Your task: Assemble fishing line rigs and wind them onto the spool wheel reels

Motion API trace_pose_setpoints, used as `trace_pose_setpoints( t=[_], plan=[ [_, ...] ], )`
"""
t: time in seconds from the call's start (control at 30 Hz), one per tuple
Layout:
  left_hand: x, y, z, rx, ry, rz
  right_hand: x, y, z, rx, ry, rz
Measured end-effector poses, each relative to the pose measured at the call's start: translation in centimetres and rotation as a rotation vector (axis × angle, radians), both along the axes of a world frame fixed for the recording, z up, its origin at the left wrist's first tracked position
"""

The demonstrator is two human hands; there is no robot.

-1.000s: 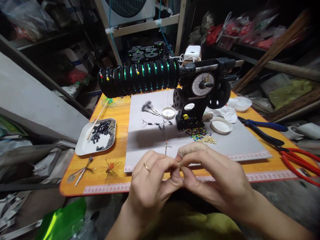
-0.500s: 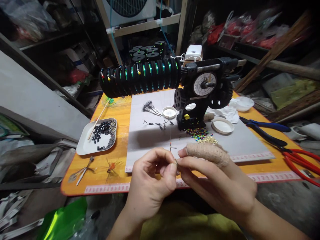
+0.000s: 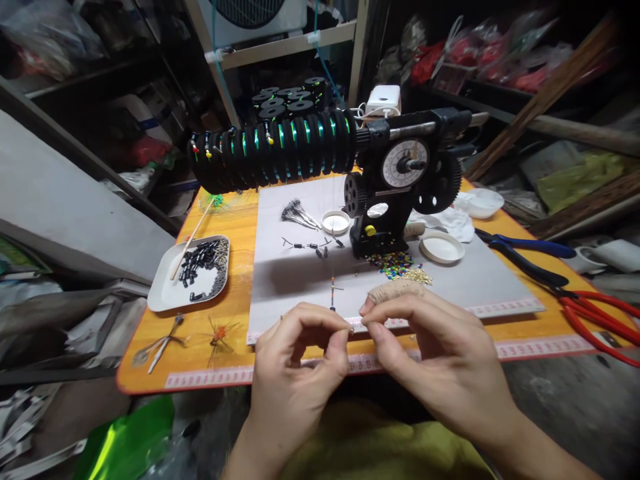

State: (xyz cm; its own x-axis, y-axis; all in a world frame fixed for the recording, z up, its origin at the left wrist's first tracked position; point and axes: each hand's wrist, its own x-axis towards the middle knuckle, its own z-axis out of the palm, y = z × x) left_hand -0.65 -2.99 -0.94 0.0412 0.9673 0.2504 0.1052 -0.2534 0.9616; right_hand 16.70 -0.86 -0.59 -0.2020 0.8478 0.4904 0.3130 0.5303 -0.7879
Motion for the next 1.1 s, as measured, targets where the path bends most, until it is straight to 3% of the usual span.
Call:
trace_pose_setpoints(
  t=[0.13,0.33,0.43,0.63,0.83,1.1],
  plan=[
    [0.0,0.0,-0.1,0.029,0.046,0.011,0.0,-0.1,0.1,-0.012,-0.002,0.012],
    [0.1,0.4,0.1,0.336,0.326,0.009,0.1,-0.6,0.4,-0.064,-0.037,0.029],
    [0.4,0.4,-0.4,0.404,0.327,0.055,0.1,-0.7,0.3,-0.131,-0.004,0.063],
    [1.4,-0.1,-1.7,0.280,0.023,0.144,-0.3,-0.8,0.2,-0.233,0.077,0.152],
    [2.2,-0.3,-1.6,0.238,-0.094,0.221,-0.8,-0.9,0.4,-0.307,0.137,0.217],
    [2.4,-0.7,-1.6,0.089,-0.218,0.145,-0.7,-0.6,0.6,-0.318,0.034,0.234]
  ],
)
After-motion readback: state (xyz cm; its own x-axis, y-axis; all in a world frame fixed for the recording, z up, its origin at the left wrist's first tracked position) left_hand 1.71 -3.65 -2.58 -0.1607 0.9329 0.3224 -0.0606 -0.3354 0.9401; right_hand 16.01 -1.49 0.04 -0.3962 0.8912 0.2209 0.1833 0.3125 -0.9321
